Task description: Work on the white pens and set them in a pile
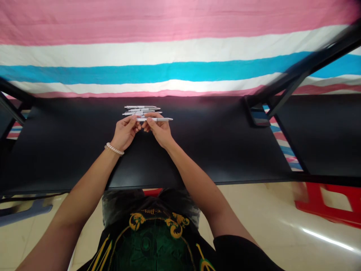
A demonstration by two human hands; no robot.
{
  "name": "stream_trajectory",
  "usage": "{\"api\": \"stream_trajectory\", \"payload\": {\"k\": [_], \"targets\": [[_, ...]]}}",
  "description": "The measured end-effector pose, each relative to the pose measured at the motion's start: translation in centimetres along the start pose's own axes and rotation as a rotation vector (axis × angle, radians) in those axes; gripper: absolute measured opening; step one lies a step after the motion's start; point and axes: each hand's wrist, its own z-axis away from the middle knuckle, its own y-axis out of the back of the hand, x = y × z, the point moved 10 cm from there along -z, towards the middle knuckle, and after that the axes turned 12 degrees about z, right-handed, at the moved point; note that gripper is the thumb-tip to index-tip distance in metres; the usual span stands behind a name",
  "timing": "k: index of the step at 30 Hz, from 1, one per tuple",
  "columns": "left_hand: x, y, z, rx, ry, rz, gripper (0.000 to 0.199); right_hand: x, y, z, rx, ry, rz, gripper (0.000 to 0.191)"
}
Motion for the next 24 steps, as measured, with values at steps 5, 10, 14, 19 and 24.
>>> {"api": "stream_trajectory", "payload": {"k": [5, 10, 14, 19, 24], "targets": [[1.4, 2.0, -0.6, 0.126, -0.078, 0.163, 0.026, 0.3, 1.2, 0.0, 0.081, -0.061, -0.081, 0.026], [2.9, 3.2, -0.8, 0.203, -0.142, 0.234, 0.022, 1.0, 2.6, 0.1, 0.18, -0.125, -0.028, 0.028], [3.0, 2.8, -0.9, 0.148, -0.166, 0.19, 0.022, 1.8, 1.1, 0.3, 0.088, -0.143, 0.11, 0.036], [3.0, 2.6, -0.9, 0.11, -0.172, 0.106, 0.027, 2.1, -1.0, 0.5, -0.116, -0.114, 0.256, 0.04], [3.3, 2.5, -0.5, 0.149, -0.198, -0.032, 0.035, 0.2, -1.9, 1.4, -0.151, 0.065, 0.726, 0.026]]}}
